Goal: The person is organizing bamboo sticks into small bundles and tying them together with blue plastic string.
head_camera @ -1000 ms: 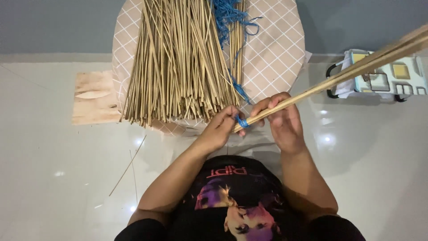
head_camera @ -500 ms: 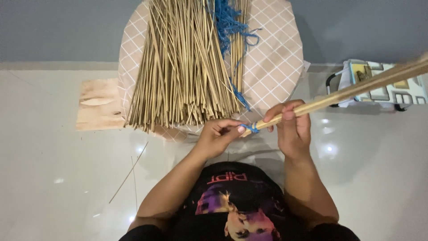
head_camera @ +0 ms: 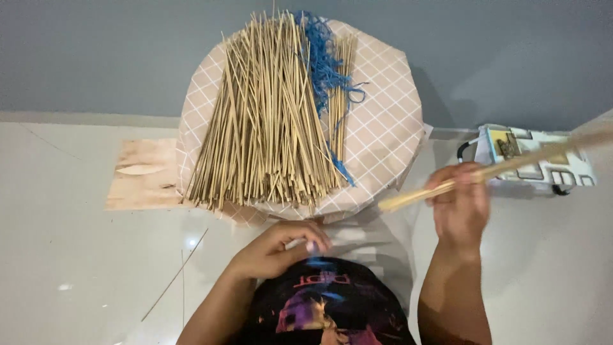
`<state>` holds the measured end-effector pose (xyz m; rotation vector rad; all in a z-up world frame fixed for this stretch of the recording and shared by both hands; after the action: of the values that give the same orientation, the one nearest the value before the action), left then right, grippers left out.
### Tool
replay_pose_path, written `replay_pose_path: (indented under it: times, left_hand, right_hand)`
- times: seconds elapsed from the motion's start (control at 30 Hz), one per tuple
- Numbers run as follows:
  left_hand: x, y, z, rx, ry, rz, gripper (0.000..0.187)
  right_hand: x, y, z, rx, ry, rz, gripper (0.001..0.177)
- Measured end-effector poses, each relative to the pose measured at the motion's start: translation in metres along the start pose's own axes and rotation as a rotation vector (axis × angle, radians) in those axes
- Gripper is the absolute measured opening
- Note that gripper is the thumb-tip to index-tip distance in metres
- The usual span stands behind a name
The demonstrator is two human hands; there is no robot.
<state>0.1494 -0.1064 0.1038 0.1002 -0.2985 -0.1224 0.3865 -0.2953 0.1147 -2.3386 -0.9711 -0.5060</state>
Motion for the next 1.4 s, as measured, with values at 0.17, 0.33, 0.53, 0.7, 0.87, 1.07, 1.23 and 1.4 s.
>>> replay_pose_path:
  times: [0.17,0.33,0.53,0.7,0.87,1.07,1.23,1.4]
  left_hand:
    - [-0.004,0.017,-0.020,0.064,-0.065,0.266,0.029]
    - [-0.002,0.027,-0.069,-0.025,0.104,0.420,0.034]
    - [0.003,0.024,-0.047,0.010,0.150,0.479,0.021]
    - [0.011,0.025,-0.049,0.124,0.158,0.484,0.050]
    - [0.005,0.021,-0.079,-0.362,-0.065,0.545,0.021]
    - [-0.011,0.011,-0.112,-0.371,0.078,0.415,0.044]
    - [0.014,0.000,-0.019,-0.375,-0.261,0.298,0.026]
    - [0.007,0.001,-0.014,0.034,-0.153,0.406,0.028]
  right_hand:
    - [-0.022,-0.037,0.068,-0.240,-0.336,-0.315,0.016]
    - [-0.042,-0.094,0.098,-0.444,-0.432,-0.650,0.028]
    - [-0.062,-0.126,0.097,-0.556,-0.662,-0.729,0.028]
    - [-0.076,-0.132,0.104,-0.699,-0.726,-0.909,0.031]
    - [-0.088,-0.130,0.121,-0.665,-0.601,-0.959,0.041]
    - [-0.067,-0.159,0.109,0.086,-0.498,-0.775,0.070]
    - [-0.080,-0.147,0.125,0.029,-0.507,-0.765,0.054]
    - [-0.080,-0.131,0.134,-0.097,-0.521,-0.716,0.004]
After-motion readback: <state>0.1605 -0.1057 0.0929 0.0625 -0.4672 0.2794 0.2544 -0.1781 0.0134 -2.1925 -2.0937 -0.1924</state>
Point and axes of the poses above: each hand's wrist, its own x-axis towards the middle knuckle, its own y-axis out of the back of the hand, z = x × y, the point moved 7 cm from there along x, towards the middle knuckle, and after that the axes turned 4 degrees about -z, right-handed, at the moved point
